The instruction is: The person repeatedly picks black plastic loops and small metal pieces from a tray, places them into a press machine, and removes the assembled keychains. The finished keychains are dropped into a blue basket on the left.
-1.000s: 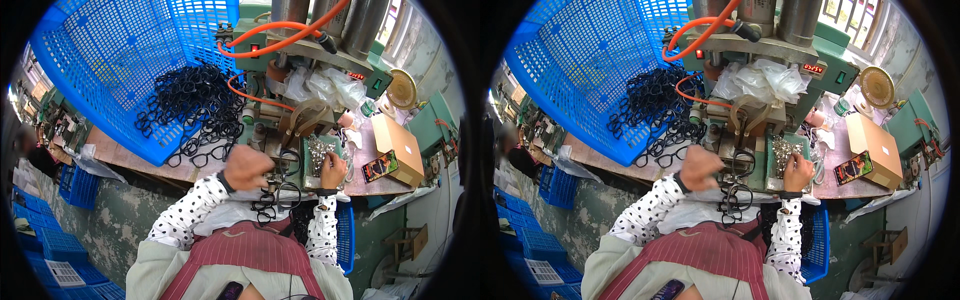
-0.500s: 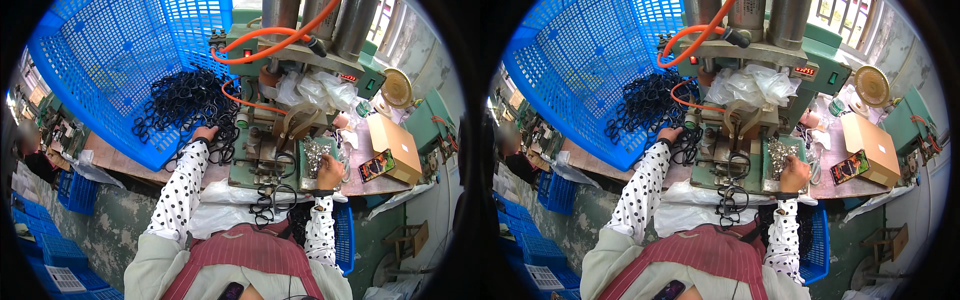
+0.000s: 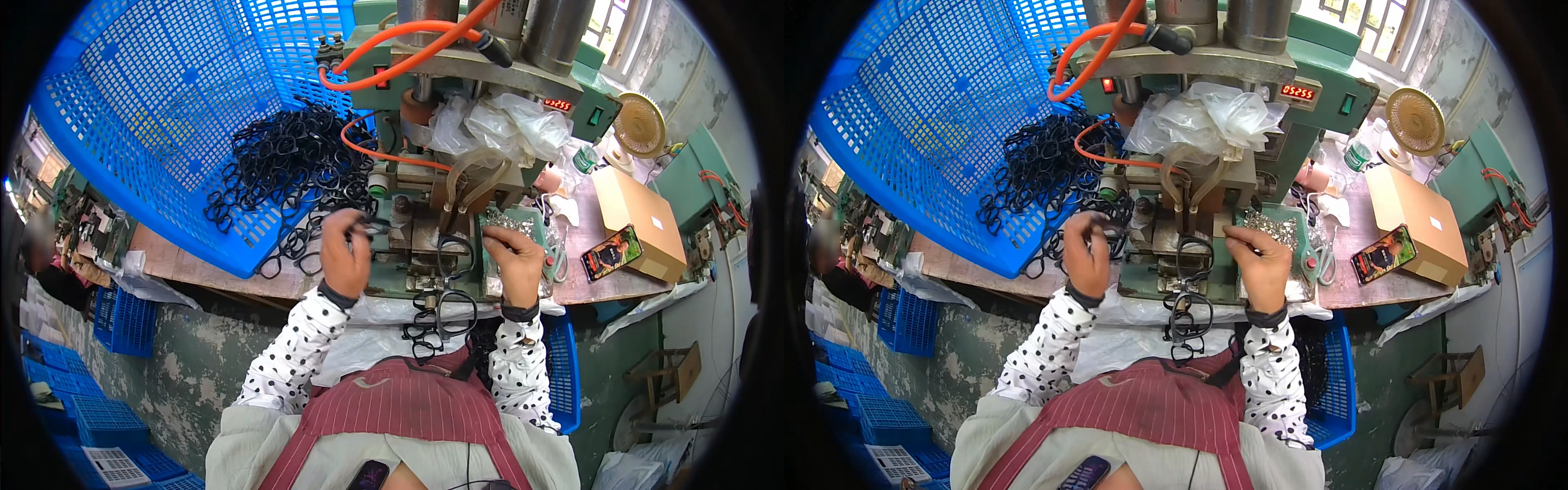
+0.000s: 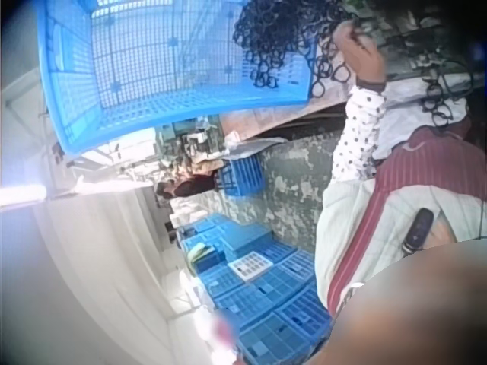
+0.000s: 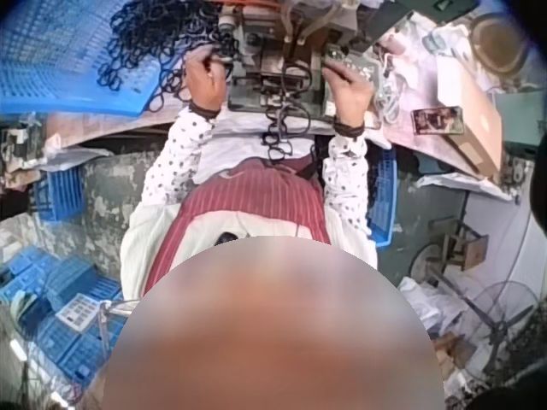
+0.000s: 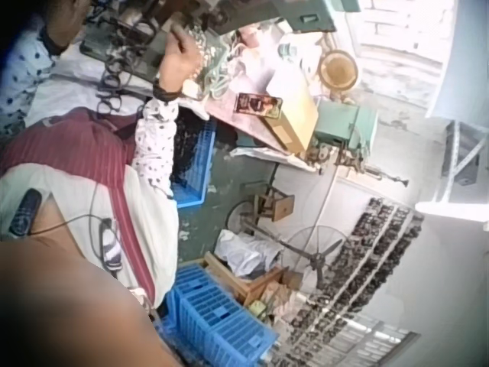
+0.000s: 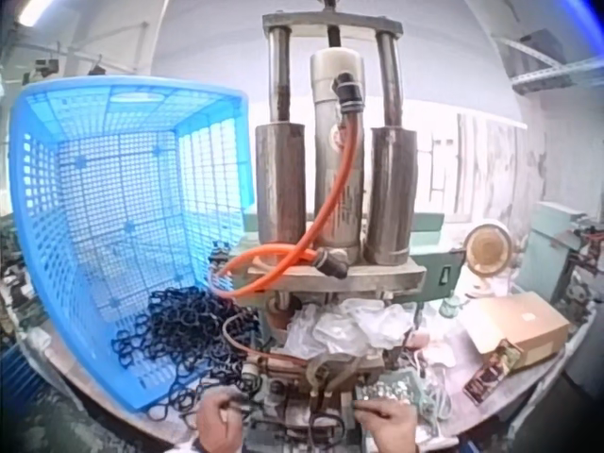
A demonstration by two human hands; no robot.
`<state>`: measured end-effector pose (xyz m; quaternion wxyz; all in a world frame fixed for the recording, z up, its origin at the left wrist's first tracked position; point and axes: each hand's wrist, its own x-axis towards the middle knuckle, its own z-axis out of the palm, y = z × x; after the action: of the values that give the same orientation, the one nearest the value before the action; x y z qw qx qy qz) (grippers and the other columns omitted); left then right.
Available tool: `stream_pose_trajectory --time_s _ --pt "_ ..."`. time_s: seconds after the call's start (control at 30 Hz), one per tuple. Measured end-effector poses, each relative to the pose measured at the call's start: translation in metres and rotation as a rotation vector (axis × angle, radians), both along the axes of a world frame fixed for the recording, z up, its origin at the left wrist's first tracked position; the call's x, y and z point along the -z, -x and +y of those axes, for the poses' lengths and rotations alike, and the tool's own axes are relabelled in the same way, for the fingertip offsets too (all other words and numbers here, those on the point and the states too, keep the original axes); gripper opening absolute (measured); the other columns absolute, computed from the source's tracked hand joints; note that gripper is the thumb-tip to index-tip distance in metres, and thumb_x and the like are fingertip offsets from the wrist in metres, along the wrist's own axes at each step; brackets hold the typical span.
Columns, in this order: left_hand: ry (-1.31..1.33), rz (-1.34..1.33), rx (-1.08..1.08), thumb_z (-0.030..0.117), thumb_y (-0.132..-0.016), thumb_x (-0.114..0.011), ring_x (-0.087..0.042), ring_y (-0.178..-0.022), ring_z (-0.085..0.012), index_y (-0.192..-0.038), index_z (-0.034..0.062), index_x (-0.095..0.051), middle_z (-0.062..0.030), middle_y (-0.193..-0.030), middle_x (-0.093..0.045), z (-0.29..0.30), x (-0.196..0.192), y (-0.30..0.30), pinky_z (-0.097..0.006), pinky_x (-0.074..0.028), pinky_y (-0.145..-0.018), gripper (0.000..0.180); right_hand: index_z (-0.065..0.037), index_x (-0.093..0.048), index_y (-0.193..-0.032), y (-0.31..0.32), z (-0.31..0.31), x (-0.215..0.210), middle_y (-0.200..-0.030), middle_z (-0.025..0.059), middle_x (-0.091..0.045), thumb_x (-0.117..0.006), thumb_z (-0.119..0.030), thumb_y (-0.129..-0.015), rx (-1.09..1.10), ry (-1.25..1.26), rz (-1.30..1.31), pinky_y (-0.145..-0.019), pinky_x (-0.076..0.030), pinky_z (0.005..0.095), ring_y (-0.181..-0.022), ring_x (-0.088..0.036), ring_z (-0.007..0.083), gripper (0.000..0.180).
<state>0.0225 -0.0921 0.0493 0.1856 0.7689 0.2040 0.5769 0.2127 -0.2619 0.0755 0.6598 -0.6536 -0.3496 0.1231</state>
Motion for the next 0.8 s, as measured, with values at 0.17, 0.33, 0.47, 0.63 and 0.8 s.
stream_pose_trajectory --time_s 0.17,0.33,0.47,0.63,0.8 --pt "-0.153 0.067 0.351 0.009 -0.092 -0.054 -0.059 -0.069 -0.0318 -0.105 0.0034 -0.051 -0.0138 -0.088 -0.062 -0.019 -0.004 -0.003 -0.039 -0.048 -0.064 0.014 0.004 -0.059 -0.108 0.023 0.019 -0.005 -0.084 0.0093 -0.068 -0.073 -0.001 -0.074 -0.061 -0.06 0.177 -0.067 -0.047 0.0214 -0.075 -0.062 0.0101 0.037" --pt "-0.358 0.045 0.272 0.007 -0.084 -0.064 -0.061 -0.074 -0.0296 -0.105 0.0039 -0.055 -0.0116 -0.091 -0.064 -0.017 -0.011 -0.002 -0.04 -0.047 -0.066 0.023 0.003 -0.049 -0.114 0.025 0.036 -0.004 -0.086 0.0083 -0.066 -0.073 0.001 -0.072 -0.037 -0.06 0.155 -0.067 -0.049 0.0241 -0.075 -0.062 0.0118 0.048" --pt "-0.505 0.083 0.404 0.013 -0.08 -0.072 -0.064 -0.087 -0.0257 -0.108 0.0035 -0.063 -0.0088 -0.1 -0.065 -0.025 -0.02 0.002 -0.041 -0.05 -0.079 0.031 0.003 -0.046 -0.117 0.031 0.045 -0.013 -0.084 0.0083 -0.064 -0.073 0.002 -0.072 -0.032 -0.139 0.224 -0.065 -0.049 0.0236 -0.074 -0.062 0.0116 0.053" --pt "-0.539 0.166 0.681 0.015 -0.08 -0.072 -0.064 -0.103 -0.0295 -0.115 0.0007 -0.063 -0.0143 -0.114 -0.063 -0.036 -0.014 -0.015 -0.045 -0.051 -0.092 0.039 0.001 -0.047 -0.12 0.019 0.039 -0.001 -0.083 0.0082 -0.067 -0.072 0.003 -0.072 0.032 -0.059 0.145 -0.064 -0.048 0.0233 -0.074 -0.061 0.0102 0.054" --pt "-0.534 0.184 0.697 0.014 -0.079 -0.073 -0.063 -0.102 -0.0288 -0.116 0.0004 -0.061 -0.0149 -0.115 -0.063 -0.043 -0.012 -0.029 -0.043 -0.053 -0.092 0.041 -0.011 -0.061 -0.11 -0.069 0.005 0.068 -0.09 0.0051 -0.071 -0.079 -0.019 -0.071 0.686 0.519 -0.561 -0.076 -0.048 0.0423 -0.083 -0.063 0.0288 0.044"
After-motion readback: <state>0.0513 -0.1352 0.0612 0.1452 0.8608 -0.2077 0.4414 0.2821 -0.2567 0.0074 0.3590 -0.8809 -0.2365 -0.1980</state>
